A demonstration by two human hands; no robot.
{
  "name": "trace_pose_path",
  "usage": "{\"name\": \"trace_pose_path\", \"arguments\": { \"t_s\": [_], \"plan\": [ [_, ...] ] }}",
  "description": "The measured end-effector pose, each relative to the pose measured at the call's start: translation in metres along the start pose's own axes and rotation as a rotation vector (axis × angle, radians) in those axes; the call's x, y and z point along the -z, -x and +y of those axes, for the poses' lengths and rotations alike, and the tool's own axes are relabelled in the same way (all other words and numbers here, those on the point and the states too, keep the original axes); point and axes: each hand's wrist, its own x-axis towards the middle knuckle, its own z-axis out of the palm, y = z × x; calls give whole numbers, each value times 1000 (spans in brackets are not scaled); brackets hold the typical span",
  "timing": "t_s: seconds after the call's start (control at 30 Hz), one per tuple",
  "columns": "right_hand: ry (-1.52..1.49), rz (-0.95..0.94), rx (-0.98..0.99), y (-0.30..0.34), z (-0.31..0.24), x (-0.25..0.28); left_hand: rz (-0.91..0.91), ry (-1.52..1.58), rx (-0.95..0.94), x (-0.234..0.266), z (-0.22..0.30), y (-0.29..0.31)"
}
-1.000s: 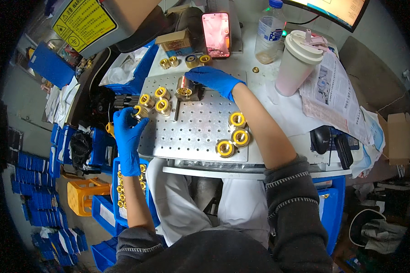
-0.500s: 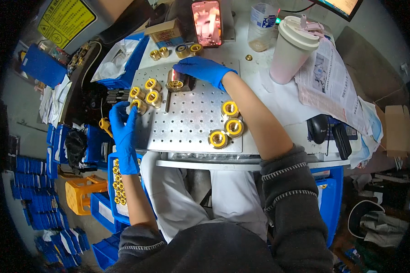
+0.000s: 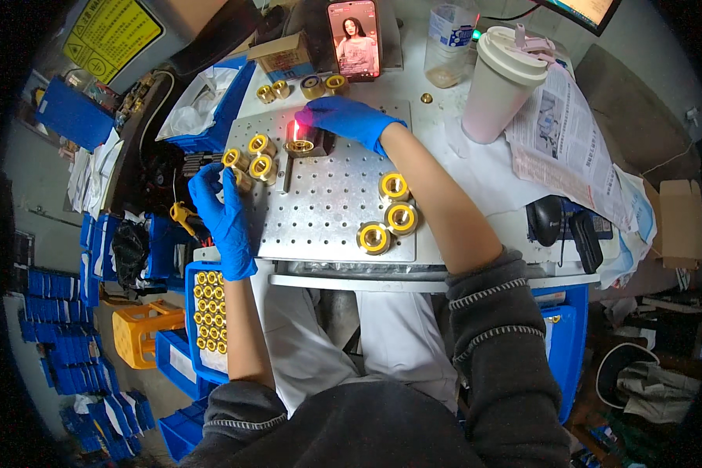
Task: Operates a laser marking machine to process small cylindrical metal components and organizes them into a tray.
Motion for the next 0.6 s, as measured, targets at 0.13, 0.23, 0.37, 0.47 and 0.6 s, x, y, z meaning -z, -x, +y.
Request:
{"name": "trace_pose_path", "arguments": {
  "t_s": [0.13,0.23,0.37,0.47,0.6],
  "plan": [
    [33,26,8,-3,2,2,19,21,11,-2,-3,1],
    [50,35,19,-3,0,0,19,9,4,-2,-4,1],
    [103,16,-21,-8,3,4,3,-3,16,-5,-2,0],
    [172,34,-32,-3,-11,-5,3,-5,9,-1,-6,-1],
    [295,20,-75,-3,-11,2,6,24,-14,-4,-1,0]
  ]
}}
